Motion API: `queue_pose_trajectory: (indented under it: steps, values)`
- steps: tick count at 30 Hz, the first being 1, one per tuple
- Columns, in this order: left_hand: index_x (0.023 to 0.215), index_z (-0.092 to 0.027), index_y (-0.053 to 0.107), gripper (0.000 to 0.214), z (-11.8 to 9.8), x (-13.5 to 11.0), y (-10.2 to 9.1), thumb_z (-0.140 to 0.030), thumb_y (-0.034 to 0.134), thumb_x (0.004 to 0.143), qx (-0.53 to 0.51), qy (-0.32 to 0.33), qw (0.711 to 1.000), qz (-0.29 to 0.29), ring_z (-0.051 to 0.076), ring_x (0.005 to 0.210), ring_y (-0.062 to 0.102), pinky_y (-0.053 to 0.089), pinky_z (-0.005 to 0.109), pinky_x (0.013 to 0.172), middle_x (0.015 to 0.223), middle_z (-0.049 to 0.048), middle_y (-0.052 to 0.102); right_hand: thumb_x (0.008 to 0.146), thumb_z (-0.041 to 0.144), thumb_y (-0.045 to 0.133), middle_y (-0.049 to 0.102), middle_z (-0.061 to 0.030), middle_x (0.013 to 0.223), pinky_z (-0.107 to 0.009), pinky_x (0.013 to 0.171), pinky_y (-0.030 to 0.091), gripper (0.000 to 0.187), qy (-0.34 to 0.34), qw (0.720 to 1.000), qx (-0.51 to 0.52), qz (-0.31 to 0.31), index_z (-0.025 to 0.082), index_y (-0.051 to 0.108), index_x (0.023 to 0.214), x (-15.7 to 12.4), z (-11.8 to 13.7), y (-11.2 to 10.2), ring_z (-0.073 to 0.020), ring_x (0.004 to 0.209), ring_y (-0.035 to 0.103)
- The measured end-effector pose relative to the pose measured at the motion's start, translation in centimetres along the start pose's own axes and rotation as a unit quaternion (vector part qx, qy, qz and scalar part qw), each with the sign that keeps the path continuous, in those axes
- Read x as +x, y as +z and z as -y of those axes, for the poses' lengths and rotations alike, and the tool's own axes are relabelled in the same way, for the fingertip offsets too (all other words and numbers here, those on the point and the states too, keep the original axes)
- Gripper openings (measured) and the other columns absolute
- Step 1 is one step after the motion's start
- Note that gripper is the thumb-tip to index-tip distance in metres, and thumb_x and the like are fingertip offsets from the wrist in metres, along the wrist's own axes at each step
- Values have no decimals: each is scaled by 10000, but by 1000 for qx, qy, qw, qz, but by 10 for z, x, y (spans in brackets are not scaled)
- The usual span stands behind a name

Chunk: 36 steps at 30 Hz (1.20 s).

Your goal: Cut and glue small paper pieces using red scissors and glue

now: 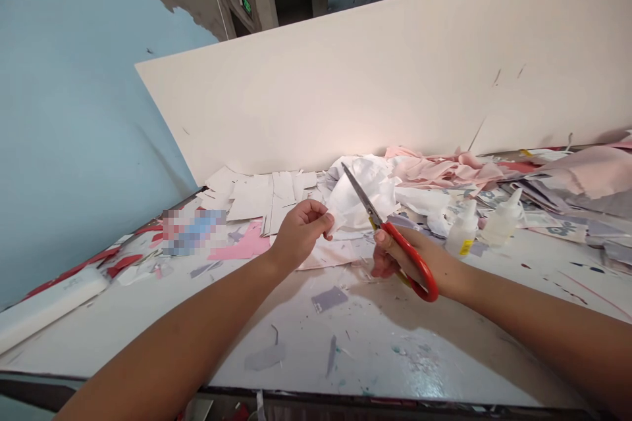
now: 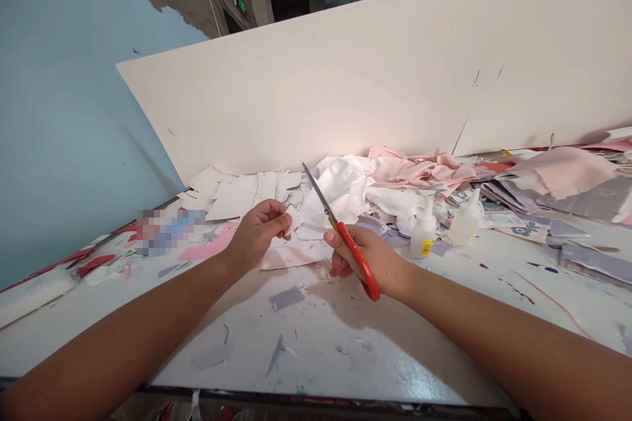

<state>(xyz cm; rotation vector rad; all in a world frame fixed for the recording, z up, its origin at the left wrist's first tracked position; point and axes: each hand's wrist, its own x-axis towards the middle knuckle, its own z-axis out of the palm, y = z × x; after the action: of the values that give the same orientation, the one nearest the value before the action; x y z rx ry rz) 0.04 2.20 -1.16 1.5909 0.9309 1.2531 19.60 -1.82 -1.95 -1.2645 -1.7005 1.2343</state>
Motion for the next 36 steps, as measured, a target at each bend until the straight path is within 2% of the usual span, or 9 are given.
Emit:
queue_pose_trajectory:
  steps: [3, 8, 14, 19, 23, 26, 31, 34, 36]
  values:
    - [701, -174, 496, 142, 2, -8, 12, -278, 590, 718, 27, -21, 999, 17, 85, 520, 519, 391, 231, 552, 555, -37, 548, 697, 463, 605, 605, -14, 687, -287, 701, 498, 299, -37, 997, 59, -17, 185, 495, 683, 5, -4, 5, -182, 742, 630]
    - [692, -179, 484, 179, 3, -21, 28, -318, 597, 711, 28, -60, 996, 58, 87, 524, 502, 382, 223, 529, 555, -32, 548, 629, 378, 675, 551, 21, 590, -293, 643, 485, 303, -51, 994, 74, -69, 200, 433, 591, 9, -6, 11, -173, 662, 599]
    - [677, -174, 485, 167, 0, -20, 27, -297, 595, 700, 21, -102, 992, 67, 94, 543, 563, 370, 217, 529, 610, -29, 553, 633, 274, 652, 573, 24, 694, -302, 698, 469, 249, -50, 992, 65, -95, 203, 413, 627, 10, -1, 7, -172, 726, 602]
    - [662, -177, 456, 152, 3, -16, 23, -282, 551, 718, -13, -169, 980, 102, 113, 634, 597, 322, 200, 504, 680, -19, 520, 635, 235, 633, 524, 43, 654, -271, 664, 444, 231, -37, 992, 78, -88, 201, 405, 631, 9, 5, 4, -155, 695, 607]
    - [681, -181, 502, 135, 2, -16, 22, -302, 545, 723, -7, -148, 980, 134, 72, 524, 475, 299, 201, 464, 634, -20, 505, 658, 255, 608, 523, 49, 593, -261, 604, 417, 192, -20, 997, 0, -70, 202, 424, 647, 5, 10, 3, -153, 640, 603]
    - [647, -179, 506, 133, 0, -17, 23, -283, 539, 724, 18, -109, 988, 106, 61, 483, 389, 308, 203, 468, 561, -41, 454, 686, 294, 583, 560, 39, 615, -265, 583, 408, 173, -17, 996, -50, -69, 205, 435, 672, 4, 12, 4, -160, 644, 606]
    - [672, -186, 520, 169, 1, -18, 24, -342, 555, 728, 65, -64, 995, 39, 67, 498, 383, 322, 203, 479, 550, -52, 435, 669, 298, 603, 572, 34, 679, -275, 623, 425, 221, -27, 998, 0, -61, 208, 401, 670, 4, 11, 7, -187, 725, 635]
    - [676, -183, 523, 185, 1, -19, 25, -357, 560, 728, 60, -57, 996, 32, 62, 501, 395, 337, 202, 493, 561, -53, 449, 667, 282, 599, 584, 33, 630, -268, 586, 416, 212, -13, 998, -17, -58, 210, 399, 664, 5, 10, 7, -182, 682, 627]
    - [714, -184, 531, 174, 1, -19, 24, -353, 572, 720, 33, -78, 995, 50, 59, 507, 433, 355, 203, 512, 593, -51, 480, 682, 278, 580, 601, 25, 617, -265, 574, 411, 182, -7, 997, -42, -63, 208, 413, 660, 4, 10, 7, -171, 657, 616]
